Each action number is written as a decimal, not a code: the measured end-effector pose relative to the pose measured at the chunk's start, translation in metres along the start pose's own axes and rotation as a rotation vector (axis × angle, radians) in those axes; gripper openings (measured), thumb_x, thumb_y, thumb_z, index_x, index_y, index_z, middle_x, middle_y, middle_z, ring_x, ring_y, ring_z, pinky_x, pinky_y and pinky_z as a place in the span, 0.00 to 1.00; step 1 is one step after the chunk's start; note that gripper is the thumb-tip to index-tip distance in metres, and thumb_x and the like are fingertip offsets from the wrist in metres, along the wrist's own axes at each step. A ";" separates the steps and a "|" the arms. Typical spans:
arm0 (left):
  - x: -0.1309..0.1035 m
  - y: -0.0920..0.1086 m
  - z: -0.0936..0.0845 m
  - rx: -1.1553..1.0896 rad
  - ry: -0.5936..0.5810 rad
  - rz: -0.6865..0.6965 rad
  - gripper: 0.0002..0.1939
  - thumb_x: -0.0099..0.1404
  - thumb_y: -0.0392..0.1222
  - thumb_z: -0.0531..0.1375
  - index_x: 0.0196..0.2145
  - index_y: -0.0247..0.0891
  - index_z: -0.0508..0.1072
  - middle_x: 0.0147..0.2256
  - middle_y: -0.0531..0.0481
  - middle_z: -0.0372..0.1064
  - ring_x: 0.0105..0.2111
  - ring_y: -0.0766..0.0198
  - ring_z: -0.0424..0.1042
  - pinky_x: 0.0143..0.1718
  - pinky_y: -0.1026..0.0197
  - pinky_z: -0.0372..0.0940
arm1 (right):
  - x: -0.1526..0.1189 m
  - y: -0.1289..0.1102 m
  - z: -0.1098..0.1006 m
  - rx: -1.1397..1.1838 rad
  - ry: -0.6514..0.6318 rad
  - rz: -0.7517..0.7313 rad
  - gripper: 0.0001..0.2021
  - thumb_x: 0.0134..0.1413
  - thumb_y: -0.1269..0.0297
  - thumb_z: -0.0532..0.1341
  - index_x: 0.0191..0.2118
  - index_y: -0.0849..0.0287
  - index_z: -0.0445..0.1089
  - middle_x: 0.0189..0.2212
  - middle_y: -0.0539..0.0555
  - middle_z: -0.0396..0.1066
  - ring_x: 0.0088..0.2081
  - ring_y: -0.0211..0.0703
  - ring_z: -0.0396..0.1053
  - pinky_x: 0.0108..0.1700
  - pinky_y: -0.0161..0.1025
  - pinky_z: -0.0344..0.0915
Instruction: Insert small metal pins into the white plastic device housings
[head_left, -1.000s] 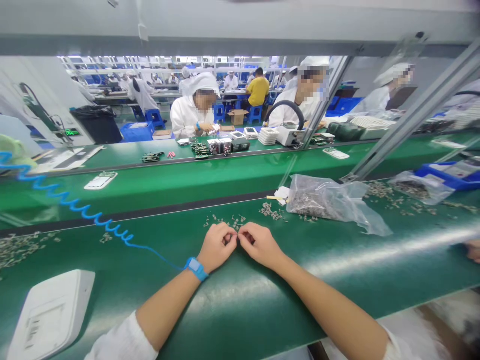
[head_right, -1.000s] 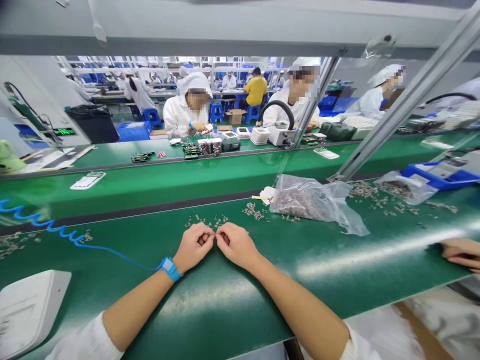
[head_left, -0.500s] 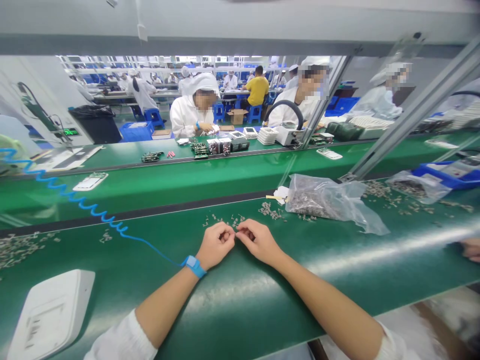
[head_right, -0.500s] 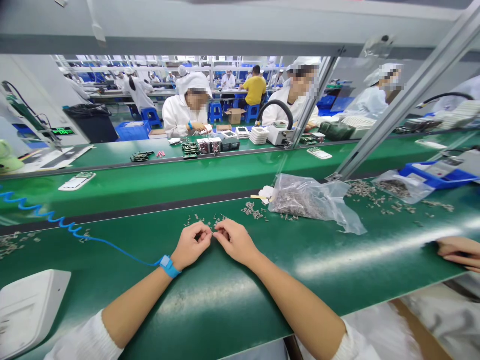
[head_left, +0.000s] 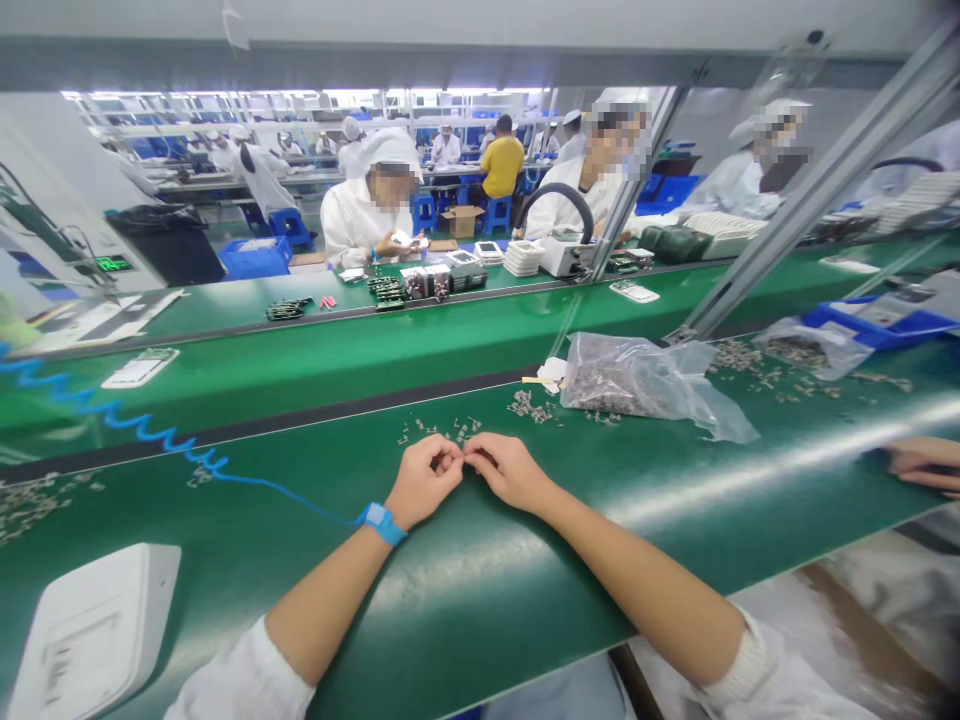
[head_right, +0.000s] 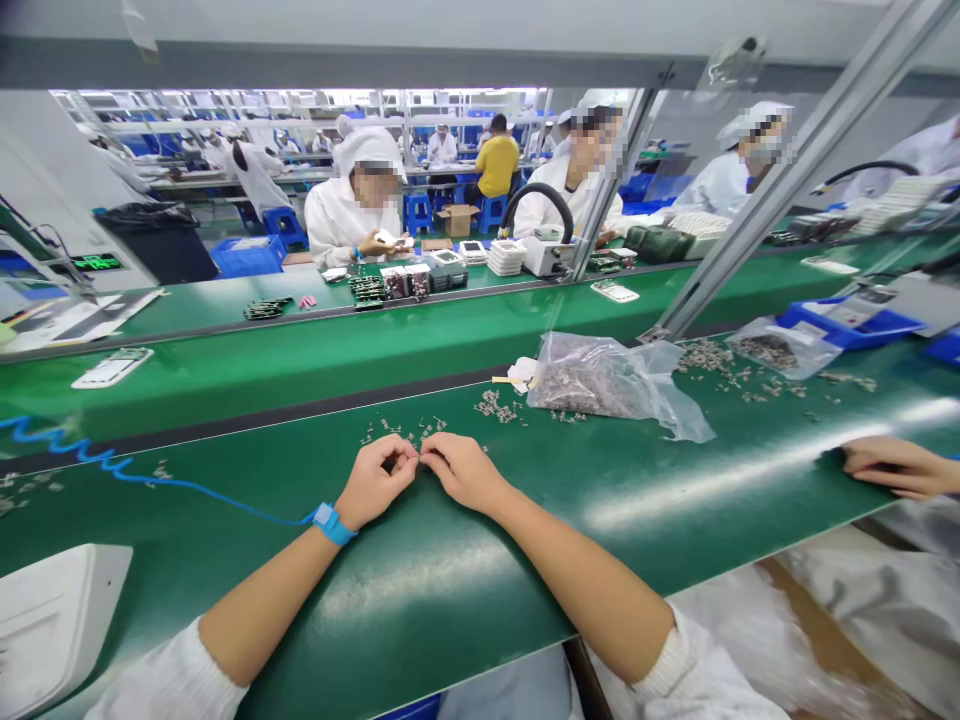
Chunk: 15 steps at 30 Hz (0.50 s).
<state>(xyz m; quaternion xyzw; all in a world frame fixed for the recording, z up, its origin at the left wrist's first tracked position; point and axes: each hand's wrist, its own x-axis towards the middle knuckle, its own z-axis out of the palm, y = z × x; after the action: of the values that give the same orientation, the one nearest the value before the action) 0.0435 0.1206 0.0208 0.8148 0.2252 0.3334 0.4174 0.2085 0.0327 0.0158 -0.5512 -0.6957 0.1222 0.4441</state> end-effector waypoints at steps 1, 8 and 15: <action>0.000 0.000 0.000 0.004 -0.003 -0.001 0.04 0.59 0.35 0.58 0.27 0.36 0.72 0.23 0.56 0.61 0.23 0.72 0.60 0.26 0.68 0.57 | 0.000 0.000 0.000 0.011 0.003 0.005 0.07 0.64 0.69 0.56 0.35 0.57 0.70 0.30 0.52 0.72 0.32 0.40 0.69 0.37 0.37 0.63; 0.000 0.000 -0.001 -0.014 -0.022 -0.016 0.02 0.57 0.35 0.58 0.28 0.36 0.70 0.24 0.56 0.60 0.24 0.72 0.60 0.27 0.68 0.57 | 0.002 -0.004 -0.002 0.122 0.039 0.126 0.04 0.59 0.70 0.61 0.35 0.56 0.73 0.28 0.50 0.74 0.28 0.39 0.70 0.33 0.35 0.64; 0.000 0.003 -0.002 -0.037 -0.030 -0.029 0.01 0.56 0.35 0.58 0.27 0.36 0.69 0.23 0.57 0.59 0.23 0.72 0.59 0.26 0.68 0.57 | 0.001 -0.005 -0.001 0.065 0.087 0.101 0.04 0.61 0.66 0.60 0.35 0.57 0.73 0.30 0.52 0.75 0.30 0.40 0.71 0.34 0.36 0.64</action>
<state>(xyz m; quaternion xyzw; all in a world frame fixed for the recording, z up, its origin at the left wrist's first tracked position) 0.0429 0.1203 0.0237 0.8086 0.2242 0.3191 0.4405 0.2055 0.0316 0.0205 -0.5759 -0.6427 0.1428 0.4847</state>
